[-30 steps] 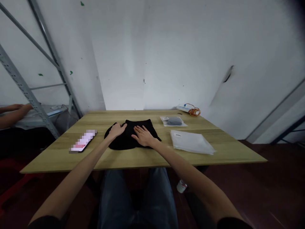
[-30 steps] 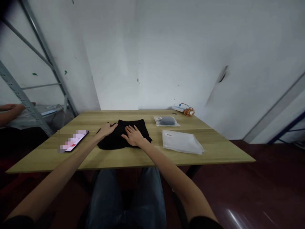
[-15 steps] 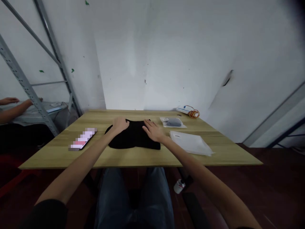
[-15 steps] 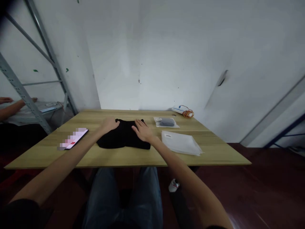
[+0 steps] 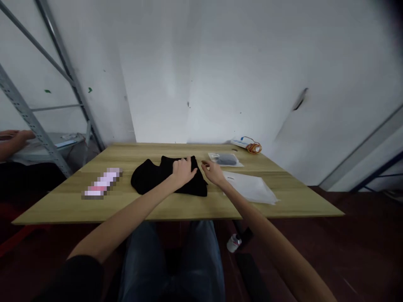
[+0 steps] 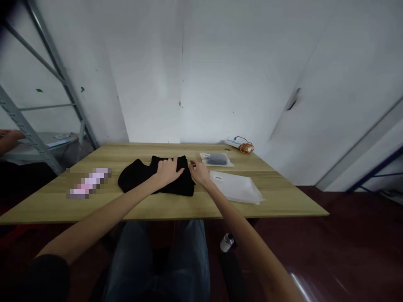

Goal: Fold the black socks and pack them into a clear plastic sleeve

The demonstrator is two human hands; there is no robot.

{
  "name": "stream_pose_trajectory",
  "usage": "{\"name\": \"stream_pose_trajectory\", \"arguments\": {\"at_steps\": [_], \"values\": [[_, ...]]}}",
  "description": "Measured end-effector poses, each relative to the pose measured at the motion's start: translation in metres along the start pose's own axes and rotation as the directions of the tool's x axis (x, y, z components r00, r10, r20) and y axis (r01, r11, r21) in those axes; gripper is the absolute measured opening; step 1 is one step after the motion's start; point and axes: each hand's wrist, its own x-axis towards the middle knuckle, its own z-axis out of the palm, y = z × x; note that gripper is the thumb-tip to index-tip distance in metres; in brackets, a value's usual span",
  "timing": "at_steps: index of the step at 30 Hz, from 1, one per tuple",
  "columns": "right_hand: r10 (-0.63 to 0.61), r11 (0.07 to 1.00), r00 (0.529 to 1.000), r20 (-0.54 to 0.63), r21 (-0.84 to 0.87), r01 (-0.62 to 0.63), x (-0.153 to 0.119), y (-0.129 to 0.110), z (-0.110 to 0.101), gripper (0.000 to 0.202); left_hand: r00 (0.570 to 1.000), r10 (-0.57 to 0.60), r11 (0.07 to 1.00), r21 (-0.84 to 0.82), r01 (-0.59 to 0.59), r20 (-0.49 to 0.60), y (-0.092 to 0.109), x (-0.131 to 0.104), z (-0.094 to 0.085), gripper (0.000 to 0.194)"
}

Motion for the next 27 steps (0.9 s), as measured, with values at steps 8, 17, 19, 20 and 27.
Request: {"name": "stream_pose_trajectory", "arguments": {"at_steps": [8, 17, 19, 20, 27], "values": [[-0.027, 0.989, 0.999, 0.019, -0.144, 0.029, -0.035, -0.024, -0.034, 0.033, 0.960, 0.266, 0.963, -0.026, -0.269, -0.083, -0.089, -0.053, 0.012, 0.034], [0.079, 0.819, 0.994, 0.082, -0.573, -0.017, -0.133, 0.035, -0.080, 0.039, 0.953, 0.234, 0.952, -0.153, -0.265, -0.195, -0.113, -0.061, 0.037, 0.028], [0.091, 0.821, 0.994, 0.053, -0.569, -0.045, -0.144, 0.040, -0.075, 0.032, 0.958, 0.218, 0.952, -0.174, -0.250, -0.187, -0.111, -0.058, 0.037, 0.022], [0.091, 0.824, 0.995, 0.038, -0.564, -0.053, -0.147, 0.041, -0.071, 0.029, 0.962, 0.206, 0.954, -0.183, -0.238, -0.177, -0.110, -0.057, 0.037, 0.020], [0.091, 0.906, 0.992, -0.087, -0.405, -0.119, -0.140, 0.043, -0.068, 0.026, 0.970, 0.176, 0.958, -0.199, -0.208, -0.169, -0.108, -0.060, 0.051, 0.020]]}}
